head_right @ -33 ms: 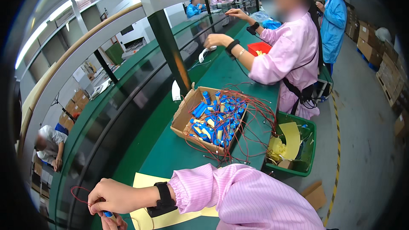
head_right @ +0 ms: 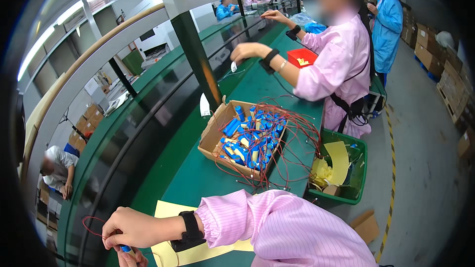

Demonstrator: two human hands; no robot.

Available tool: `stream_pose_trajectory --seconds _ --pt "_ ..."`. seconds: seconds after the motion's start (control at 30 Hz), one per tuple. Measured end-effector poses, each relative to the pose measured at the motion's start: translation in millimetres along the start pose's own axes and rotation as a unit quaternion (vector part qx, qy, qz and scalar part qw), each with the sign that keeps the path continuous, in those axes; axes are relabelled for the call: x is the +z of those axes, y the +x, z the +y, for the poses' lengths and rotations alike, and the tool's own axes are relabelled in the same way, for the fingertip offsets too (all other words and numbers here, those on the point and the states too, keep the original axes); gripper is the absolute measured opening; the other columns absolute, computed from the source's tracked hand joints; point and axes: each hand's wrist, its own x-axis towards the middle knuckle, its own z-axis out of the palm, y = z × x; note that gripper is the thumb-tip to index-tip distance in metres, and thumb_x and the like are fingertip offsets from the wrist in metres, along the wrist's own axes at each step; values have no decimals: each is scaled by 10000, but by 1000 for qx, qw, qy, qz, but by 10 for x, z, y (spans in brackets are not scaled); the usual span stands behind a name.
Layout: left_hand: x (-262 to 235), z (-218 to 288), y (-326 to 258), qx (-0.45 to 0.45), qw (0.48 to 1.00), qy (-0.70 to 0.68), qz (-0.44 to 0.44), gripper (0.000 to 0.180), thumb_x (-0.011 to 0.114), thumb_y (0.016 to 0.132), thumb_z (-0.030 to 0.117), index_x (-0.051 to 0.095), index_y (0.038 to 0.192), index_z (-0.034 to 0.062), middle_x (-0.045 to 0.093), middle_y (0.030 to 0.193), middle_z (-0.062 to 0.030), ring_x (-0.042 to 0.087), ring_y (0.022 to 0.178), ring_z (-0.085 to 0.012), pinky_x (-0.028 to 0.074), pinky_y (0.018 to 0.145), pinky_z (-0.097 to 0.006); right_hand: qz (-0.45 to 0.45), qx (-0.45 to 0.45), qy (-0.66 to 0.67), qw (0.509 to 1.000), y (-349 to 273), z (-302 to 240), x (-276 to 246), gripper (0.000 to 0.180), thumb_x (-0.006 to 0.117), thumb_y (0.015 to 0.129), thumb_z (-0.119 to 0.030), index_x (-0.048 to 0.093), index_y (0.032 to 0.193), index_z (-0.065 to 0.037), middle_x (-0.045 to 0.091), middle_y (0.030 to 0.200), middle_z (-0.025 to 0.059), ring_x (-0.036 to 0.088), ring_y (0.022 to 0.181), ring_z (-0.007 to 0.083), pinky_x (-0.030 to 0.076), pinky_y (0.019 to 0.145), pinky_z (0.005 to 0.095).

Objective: Assembling battery cells by applying yellow tape to join them with wiring.

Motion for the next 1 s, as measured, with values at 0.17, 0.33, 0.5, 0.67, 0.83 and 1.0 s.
stream_pose_trajectory --seconds 0.17,0.33,0.5,0.67,0.83,1.0 --pt "27 62 -83 -2 1000 30 2 273 400 1018 282 495 1041 27 478 785 1 410 657 -74 338 610 -207 3 -29 -73 997 -9 23 11 149 606 820 -144 693 801 -23 687 742 69 641 676 229 488 649 326" --pt "-129 -28 -196 34 985 34 -164 599 397 987 462 438 1306 -43 537 835 -37 440 674 -93 375 639 -234 56 -22 -71 996 -91 -345 -284 122 600 778 -80 696 783 -5 680 668 84 665 611 151 511 588 265" --pt "-420 0 -468 -100 942 225 -230 386 473 977 268 521 1246 -5 566 824 -49 484 697 -109 417 661 -227 143 23 -263 954 -298 -965 -849 143 595 864 -86 694 895 13 688 747 73 653 662 113 500 578 226" --pt "-679 -281 -746 -186 935 295 -66 259 493 973 120 565 1197 13 567 828 -22 521 729 -84 430 638 -199 188 147 -539 808 -692 -1476 -1626 243 583 933 -228 681 1030 -28 671 811 22 596 700 29 419 507 154" --pt "-816 -599 -954 -217 905 364 31 376 607 896 189 531 1211 0 572 816 -40 579 690 -154 444 591 -301 132 244 -542 793 -843 -1164 -2633 245 589 919 -234 685 1042 -45 673 807 -4 597 686 47 468 549 190" --pt "-513 -296 -835 -179 831 526 9 320 624 887 219 599 1145 31 646 832 -124 632 728 -235 485 654 -332 154 405 -508 745 -1119 -814 -3486 277 594 925 -298 676 1023 -52 674 838 -12 596 662 44 479 537 188"
